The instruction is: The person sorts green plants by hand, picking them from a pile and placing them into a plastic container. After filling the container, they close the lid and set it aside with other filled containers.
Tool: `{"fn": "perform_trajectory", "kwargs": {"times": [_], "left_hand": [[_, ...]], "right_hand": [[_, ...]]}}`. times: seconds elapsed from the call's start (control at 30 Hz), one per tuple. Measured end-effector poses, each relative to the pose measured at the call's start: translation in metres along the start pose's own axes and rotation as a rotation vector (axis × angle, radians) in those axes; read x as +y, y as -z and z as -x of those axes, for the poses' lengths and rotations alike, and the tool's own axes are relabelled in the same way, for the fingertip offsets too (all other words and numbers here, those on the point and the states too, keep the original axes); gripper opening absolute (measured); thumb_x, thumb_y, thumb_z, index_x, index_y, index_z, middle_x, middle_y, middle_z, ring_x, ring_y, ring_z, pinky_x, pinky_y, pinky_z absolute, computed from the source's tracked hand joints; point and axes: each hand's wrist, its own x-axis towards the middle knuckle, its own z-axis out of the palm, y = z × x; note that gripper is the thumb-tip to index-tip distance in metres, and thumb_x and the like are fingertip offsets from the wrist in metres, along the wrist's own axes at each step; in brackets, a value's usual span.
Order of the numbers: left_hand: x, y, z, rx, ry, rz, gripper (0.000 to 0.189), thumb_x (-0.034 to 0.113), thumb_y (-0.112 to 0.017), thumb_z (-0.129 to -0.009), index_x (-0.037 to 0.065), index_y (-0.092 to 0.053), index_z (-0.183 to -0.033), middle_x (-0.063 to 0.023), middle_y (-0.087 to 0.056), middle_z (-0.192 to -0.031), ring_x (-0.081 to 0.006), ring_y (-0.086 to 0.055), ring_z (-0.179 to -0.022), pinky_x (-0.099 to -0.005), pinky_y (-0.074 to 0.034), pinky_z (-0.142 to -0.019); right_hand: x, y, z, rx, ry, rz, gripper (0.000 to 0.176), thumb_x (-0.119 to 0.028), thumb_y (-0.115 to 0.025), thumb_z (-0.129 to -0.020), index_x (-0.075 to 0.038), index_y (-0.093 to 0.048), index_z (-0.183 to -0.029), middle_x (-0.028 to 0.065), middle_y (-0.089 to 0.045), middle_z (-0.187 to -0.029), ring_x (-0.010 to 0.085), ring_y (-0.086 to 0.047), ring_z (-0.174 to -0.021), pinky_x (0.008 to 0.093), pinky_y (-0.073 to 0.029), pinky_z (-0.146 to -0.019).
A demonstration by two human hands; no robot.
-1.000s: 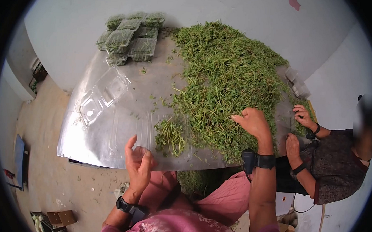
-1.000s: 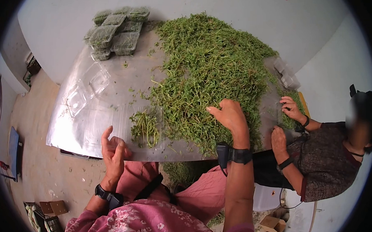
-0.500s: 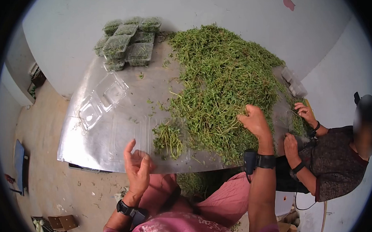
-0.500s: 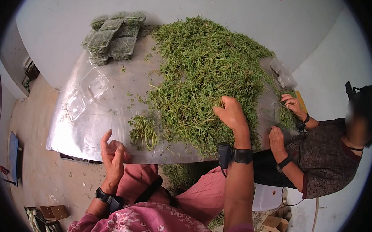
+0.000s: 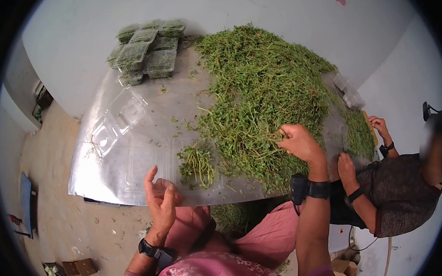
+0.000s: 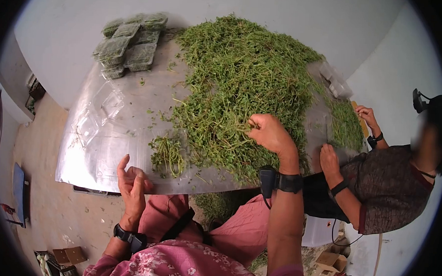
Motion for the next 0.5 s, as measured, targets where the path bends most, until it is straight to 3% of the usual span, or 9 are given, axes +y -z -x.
{"fn": "perform_trajectory", "kwargs": {"times": [0.03, 0.13, 0.23, 0.33, 0.5], "left_hand": [[0.0, 0.0, 0.0, -0.002, -0.003, 0.0, 0.057, -0.002, -0.05, -0.091, 0.0, -0.024, -0.142, -0.0039, -0.054, -0.08, -0.0089, -0.053, -0.061, -0.0225, -0.048, -0.055], [-0.001, 0.001, 0.0, -0.004, -0.013, -0.004, 0.056, -0.002, -0.049, -0.091, -0.001, -0.024, -0.142, -0.0038, -0.054, -0.08, -0.0087, -0.053, -0.061, -0.0221, -0.047, -0.054], [-0.001, 0.0, 0.001, -0.001, -0.027, -0.023, 0.055, 0.0, -0.05, -0.093, -0.001, -0.025, -0.142, -0.0036, -0.053, -0.078, -0.0084, -0.052, -0.06, -0.0218, -0.046, -0.053], [-0.003, 0.0, 0.0, -0.002, -0.042, -0.028, 0.053, 0.003, -0.05, -0.095, -0.001, -0.025, -0.142, -0.0033, -0.053, -0.076, -0.0081, -0.051, -0.058, -0.0216, -0.045, -0.052], [-0.001, 0.001, 0.0, 0.005, -0.018, -0.032, 0.055, -0.001, -0.051, -0.093, -0.002, -0.026, -0.141, -0.0029, -0.053, -0.077, -0.0082, -0.052, -0.061, -0.0212, -0.045, -0.054]], "right_hand": [[0.02, -0.003, -0.007, -0.027, 0.044, 0.151, 0.024, -0.008, -0.07, -0.074, 0.0, -0.047, -0.074, 0.0023, -0.043, -0.057, 0.0116, -0.04, -0.054, 0.0363, -0.037, -0.05], [0.015, -0.001, -0.004, -0.105, -0.036, 0.281, 0.028, -0.007, -0.073, -0.073, 0.004, -0.061, -0.095, 0.0077, -0.06, -0.07, 0.0157, -0.059, -0.058, 0.0329, -0.046, -0.053], [0.023, -0.001, 0.006, 0.081, 0.115, 0.404, 0.043, -0.015, -0.08, -0.068, 0.002, -0.065, -0.105, 0.014, -0.066, -0.088, 0.0269, -0.066, -0.083, 0.0379, -0.052, -0.071], [-0.001, 0.005, 0.013, -0.001, -0.045, 0.515, 0.063, -0.025, -0.084, -0.063, 0.0, -0.062, -0.117, 0.0185, -0.064, -0.11, 0.0346, -0.059, -0.11, 0.0398, -0.049, -0.089], [-0.029, -0.017, 0.018, -0.123, -0.097, 0.641, 0.093, -0.032, -0.086, -0.059, -0.003, -0.045, -0.137, 0.016, -0.053, -0.129, 0.0354, -0.051, -0.122, 0.0514, -0.037, -0.1]]}}
